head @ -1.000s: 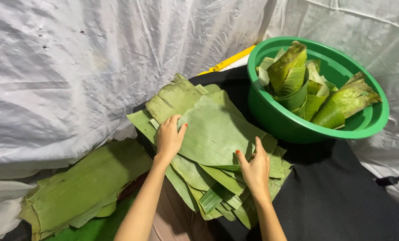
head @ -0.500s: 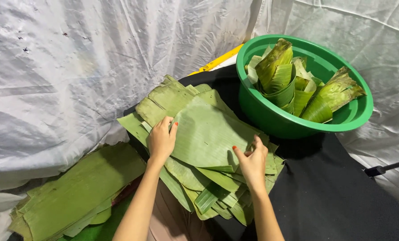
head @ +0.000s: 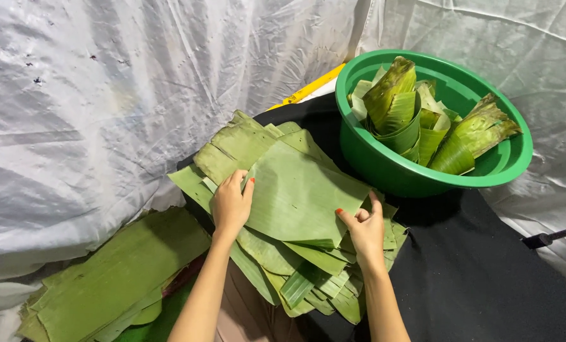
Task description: Cleaning banana leaves with a cloth and folding them into cone shapes, secured with small wooden sticks.
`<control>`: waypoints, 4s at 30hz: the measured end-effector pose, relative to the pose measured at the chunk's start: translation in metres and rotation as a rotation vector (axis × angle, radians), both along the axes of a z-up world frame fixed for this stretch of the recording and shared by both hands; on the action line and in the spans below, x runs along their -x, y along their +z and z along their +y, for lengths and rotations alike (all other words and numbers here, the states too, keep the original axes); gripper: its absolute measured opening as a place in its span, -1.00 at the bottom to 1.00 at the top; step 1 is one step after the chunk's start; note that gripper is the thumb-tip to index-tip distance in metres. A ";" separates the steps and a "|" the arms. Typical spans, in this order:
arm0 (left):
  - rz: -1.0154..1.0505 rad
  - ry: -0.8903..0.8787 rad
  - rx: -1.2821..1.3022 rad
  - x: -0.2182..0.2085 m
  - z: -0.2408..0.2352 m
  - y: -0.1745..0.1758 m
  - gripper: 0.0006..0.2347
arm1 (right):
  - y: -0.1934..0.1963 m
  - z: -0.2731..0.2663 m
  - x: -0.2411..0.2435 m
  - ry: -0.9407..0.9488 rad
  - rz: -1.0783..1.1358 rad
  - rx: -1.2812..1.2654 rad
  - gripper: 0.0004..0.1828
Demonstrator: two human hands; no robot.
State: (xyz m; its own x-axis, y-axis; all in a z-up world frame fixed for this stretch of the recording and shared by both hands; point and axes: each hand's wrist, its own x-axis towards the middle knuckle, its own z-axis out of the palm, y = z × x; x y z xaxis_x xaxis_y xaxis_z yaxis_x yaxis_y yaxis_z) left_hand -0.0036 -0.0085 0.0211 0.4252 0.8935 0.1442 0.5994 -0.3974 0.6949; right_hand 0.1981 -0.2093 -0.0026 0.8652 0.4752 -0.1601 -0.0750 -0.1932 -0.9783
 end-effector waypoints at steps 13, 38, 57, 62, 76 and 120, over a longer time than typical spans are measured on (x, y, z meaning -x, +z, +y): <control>-0.018 -0.031 -0.069 0.000 -0.001 -0.003 -0.80 | -0.005 -0.011 0.004 -0.008 -0.131 -0.125 -0.11; -0.062 -0.797 -0.197 -0.129 -0.312 -0.015 -0.87 | -0.005 -0.427 -0.025 -0.518 -0.135 -0.104 -0.30; -0.084 -0.899 -0.556 -0.129 -0.361 -0.057 -0.45 | 0.012 -0.388 0.008 -0.079 -0.708 0.929 -0.35; 0.045 -0.898 -0.520 -0.128 -0.369 -0.081 -0.27 | -0.003 -0.352 0.028 -0.065 -0.609 0.936 -0.36; 0.168 -0.885 -0.670 -0.145 -0.367 -0.090 -0.17 | -0.037 -0.369 0.007 -0.123 -0.634 1.059 -0.17; 0.194 -0.822 -0.573 -0.139 -0.343 -0.097 -0.38 | -0.048 -0.361 0.008 -0.064 -0.753 1.011 -0.27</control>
State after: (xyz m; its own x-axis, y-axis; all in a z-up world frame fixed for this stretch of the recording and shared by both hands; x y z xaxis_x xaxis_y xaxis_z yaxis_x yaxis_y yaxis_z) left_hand 0.1353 -0.3518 -0.0756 0.9376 0.1323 0.3216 0.0729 -0.9790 0.1903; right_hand 0.1900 -0.5704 -0.0504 0.9168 0.3827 0.1143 0.3986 -0.8951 -0.1998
